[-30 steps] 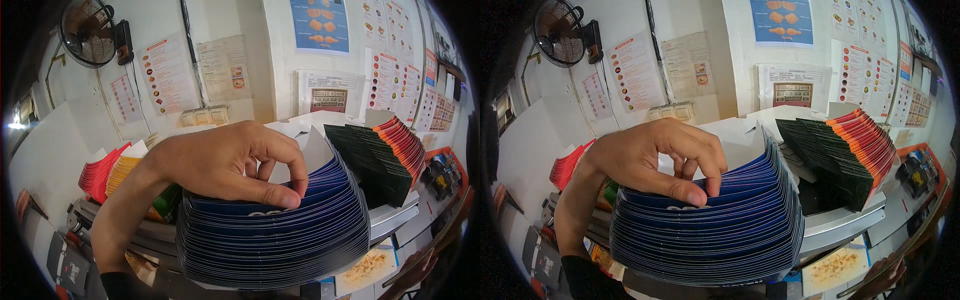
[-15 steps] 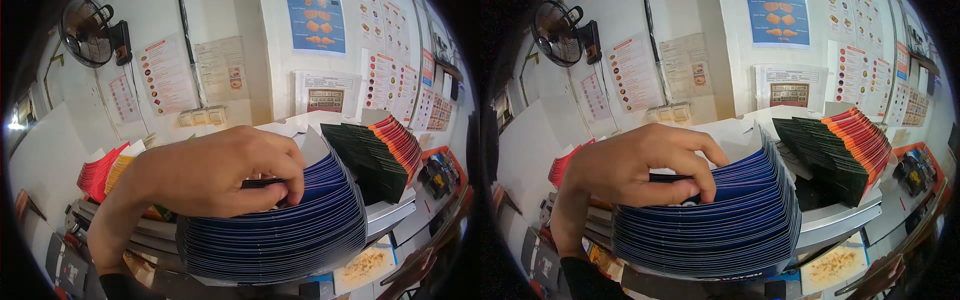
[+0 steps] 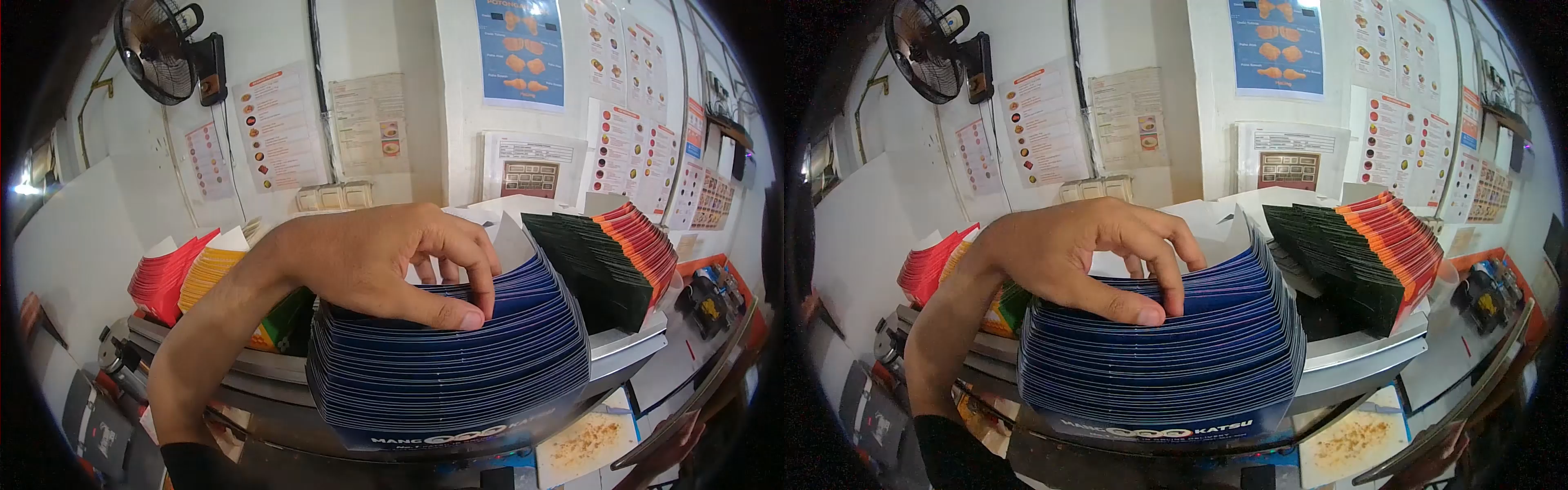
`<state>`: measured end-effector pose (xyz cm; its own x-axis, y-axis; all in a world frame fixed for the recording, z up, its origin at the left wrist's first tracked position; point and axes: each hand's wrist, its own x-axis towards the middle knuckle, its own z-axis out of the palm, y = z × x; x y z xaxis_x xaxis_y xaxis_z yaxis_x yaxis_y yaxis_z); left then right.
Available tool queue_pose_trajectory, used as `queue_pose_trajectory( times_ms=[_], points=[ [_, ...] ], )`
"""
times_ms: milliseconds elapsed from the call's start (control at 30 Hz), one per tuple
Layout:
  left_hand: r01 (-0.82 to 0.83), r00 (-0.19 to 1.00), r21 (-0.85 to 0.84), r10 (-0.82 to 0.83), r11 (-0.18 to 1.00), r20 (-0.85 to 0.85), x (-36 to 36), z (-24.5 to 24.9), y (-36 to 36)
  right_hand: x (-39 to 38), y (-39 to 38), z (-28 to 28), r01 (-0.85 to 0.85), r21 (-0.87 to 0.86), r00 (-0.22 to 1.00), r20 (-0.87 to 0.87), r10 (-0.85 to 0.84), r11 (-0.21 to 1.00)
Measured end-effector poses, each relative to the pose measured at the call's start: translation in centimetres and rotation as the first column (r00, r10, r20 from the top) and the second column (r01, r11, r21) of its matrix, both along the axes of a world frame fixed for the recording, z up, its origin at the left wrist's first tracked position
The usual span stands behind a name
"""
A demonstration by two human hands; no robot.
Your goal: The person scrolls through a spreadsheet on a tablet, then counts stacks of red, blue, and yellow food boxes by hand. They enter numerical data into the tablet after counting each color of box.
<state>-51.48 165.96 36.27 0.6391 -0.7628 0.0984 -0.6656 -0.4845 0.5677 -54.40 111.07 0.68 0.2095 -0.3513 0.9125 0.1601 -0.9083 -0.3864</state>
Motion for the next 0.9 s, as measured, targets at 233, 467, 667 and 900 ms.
queue_pose_trajectory(
  times_ms=[233,467,667,900],
  points=[
    [-0.060,0.998,-0.027,0.060,0.998,-0.011,-1.0,0.8,-1.4,-0.1,-0.4,0.0,0.300,-0.318,0.945,-0.033,-0.327,0.900],
    [0.040,0.997,0.085,-0.045,0.996,0.064,-0.7,0.4,-1.1,0.4,-2.8,-1.2,0.266,-0.418,0.955,-0.008,-0.296,0.869],
    [0.012,1.000,-0.041,-0.012,0.999,-0.004,-0.3,-0.9,-0.6,1.5,-3.0,-1.6,0.201,-0.412,0.975,-0.001,-0.221,0.889],
    [-0.037,0.998,-0.047,0.034,0.998,-0.060,-0.5,-0.9,-0.6,2.6,-1.9,-2.3,-0.143,-0.062,0.989,0.022,0.145,0.988]
  ],
)
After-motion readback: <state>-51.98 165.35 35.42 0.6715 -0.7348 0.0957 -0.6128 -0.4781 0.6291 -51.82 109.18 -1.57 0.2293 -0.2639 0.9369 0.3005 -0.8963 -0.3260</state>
